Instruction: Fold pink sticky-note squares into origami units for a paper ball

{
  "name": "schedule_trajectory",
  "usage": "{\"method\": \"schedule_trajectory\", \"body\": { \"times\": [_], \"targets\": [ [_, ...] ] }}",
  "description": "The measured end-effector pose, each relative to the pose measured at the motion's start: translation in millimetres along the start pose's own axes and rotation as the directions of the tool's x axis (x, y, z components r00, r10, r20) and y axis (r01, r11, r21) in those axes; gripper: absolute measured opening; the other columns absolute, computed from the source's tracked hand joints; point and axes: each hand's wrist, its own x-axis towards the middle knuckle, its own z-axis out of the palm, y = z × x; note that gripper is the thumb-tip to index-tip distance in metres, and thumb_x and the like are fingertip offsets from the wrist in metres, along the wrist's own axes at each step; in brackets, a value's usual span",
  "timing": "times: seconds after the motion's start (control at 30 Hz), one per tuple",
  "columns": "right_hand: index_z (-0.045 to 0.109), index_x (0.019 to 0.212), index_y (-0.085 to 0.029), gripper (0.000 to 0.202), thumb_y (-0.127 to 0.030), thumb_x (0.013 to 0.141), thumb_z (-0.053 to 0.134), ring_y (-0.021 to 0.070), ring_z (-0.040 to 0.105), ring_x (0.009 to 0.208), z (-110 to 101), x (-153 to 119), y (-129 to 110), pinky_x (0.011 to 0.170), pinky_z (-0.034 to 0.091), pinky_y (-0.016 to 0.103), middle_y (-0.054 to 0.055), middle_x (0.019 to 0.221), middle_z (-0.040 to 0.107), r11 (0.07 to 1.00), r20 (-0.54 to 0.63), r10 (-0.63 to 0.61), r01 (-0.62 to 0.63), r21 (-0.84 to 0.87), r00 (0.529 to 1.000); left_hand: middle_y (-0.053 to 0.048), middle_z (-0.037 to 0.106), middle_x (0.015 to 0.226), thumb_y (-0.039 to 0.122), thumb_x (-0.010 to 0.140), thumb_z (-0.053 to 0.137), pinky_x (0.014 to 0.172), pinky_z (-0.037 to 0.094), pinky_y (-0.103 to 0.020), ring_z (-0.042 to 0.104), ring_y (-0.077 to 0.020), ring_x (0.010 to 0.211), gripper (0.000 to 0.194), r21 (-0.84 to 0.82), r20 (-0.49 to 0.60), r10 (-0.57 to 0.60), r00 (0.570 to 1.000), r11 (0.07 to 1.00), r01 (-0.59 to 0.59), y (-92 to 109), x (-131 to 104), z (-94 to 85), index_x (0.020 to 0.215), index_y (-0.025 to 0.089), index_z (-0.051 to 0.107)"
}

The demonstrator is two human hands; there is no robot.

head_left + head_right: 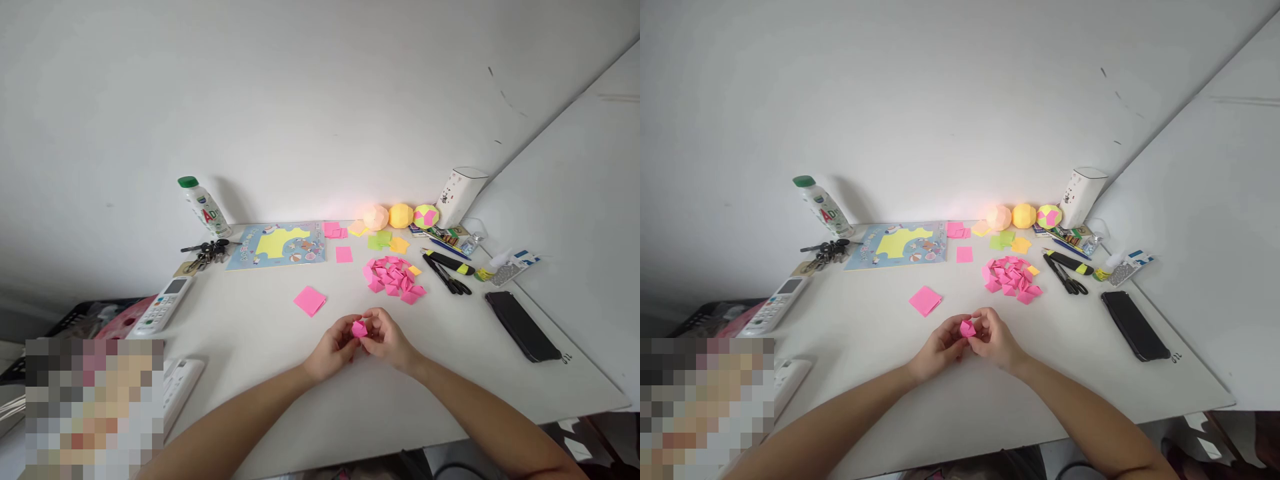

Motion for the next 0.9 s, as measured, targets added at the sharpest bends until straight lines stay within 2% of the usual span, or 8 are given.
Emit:
{"method": "schedule_trajectory", "body": {
  "times": [0.2,0.4,0.53,0.63,0.77,0.9],
  "targets": [
    [0.04,0.102,-0.024,0.035,-0.011,0.074,0.057,0.0123,0.056,0.069,-0.2,0.6,5.3,0.06,0.046,0.026,-0.002,0.081,0.058,0.999,-0.013,-0.039,0.038,-0.03,0.999,-0.003,0.054,0.085,0.035,0.082,0.053,0.055,0.041,-0.025,0.047,-0.0086,0.059,0.042,0.071,0.017,0.006,1.0,0.997,-0.007,-1.9,-1.2,-1.1,0.117,0.018,0.038],
    [0.043,0.091,-0.022,0.025,-0.012,0.074,0.059,0.0095,0.051,0.059,-0.4,-0.2,0.4,0.055,0.044,0.023,-0.004,0.073,0.053,0.998,-0.039,-0.046,0.045,-0.041,0.998,-0.002,0.053,0.082,0.036,0.08,0.055,0.053,0.04,-0.024,0.045,-0.0082,0.058,0.04,0.038,0.021,-0.005,1.0,0.999,0.005,3.2,-1.1,0.4,0.114,0.018,0.042],
    [0.042,0.089,-0.022,0.021,-0.016,0.076,0.058,0.0101,0.053,0.06,-0.8,-0.1,-4.2,0.057,0.044,0.025,-0.004,0.074,0.054,0.997,-0.074,-0.075,0.072,-0.037,0.994,-0.001,0.053,0.073,0.041,0.079,0.055,0.05,0.042,-0.024,0.047,-0.0089,0.055,0.031,0.007,-0.029,-0.076,0.997,0.997,0.077,2.5,1.5,-0.3,0.095,0.015,0.051],
    [0.043,0.09,-0.021,0.021,-0.018,0.076,0.059,0.0106,0.053,0.063,-0.5,-0.3,-5.3,0.061,0.045,0.026,-0.003,0.076,0.056,0.992,-0.1,-0.108,0.1,-0.081,0.989,0.003,0.049,0.062,0.043,0.078,0.055,0.047,0.04,-0.023,0.046,-0.0082,0.049,0.029,0.04,-0.06,-0.117,0.991,0.992,0.119,0.5,2.6,-1.7,0.079,0.015,0.051],
    [0.045,0.091,-0.021,0.022,-0.019,0.075,0.06,0.0114,0.054,0.065,0.9,-1.8,-7.2,0.062,0.046,0.026,-0.001,0.078,0.057,0.983,-0.083,-0.115,0.101,-0.154,0.99,0.004,0.048,0.057,0.044,0.077,0.055,0.046,0.037,-0.022,0.044,-0.0078,0.046,0.029,0.067,-0.041,-0.12,0.992,0.99,0.123,1.5,1.8,-2.2,0.076,0.016,0.051],
    [0.046,0.087,-0.021,0.019,-0.018,0.074,0.059,0.0118,0.054,0.065,0.1,-1.8,-8.3,0.061,0.046,0.026,-0.001,0.077,0.058,0.988,-0.094,-0.095,0.082,-0.134,0.991,0.004,0.047,0.054,0.046,0.077,0.055,0.045,0.036,-0.022,0.044,-0.0077,0.046,0.031,0.068,-0.031,-0.127,0.991,0.989,0.129,4.6,1.7,-1.7,0.072,0.016,0.049]
  ]
}}
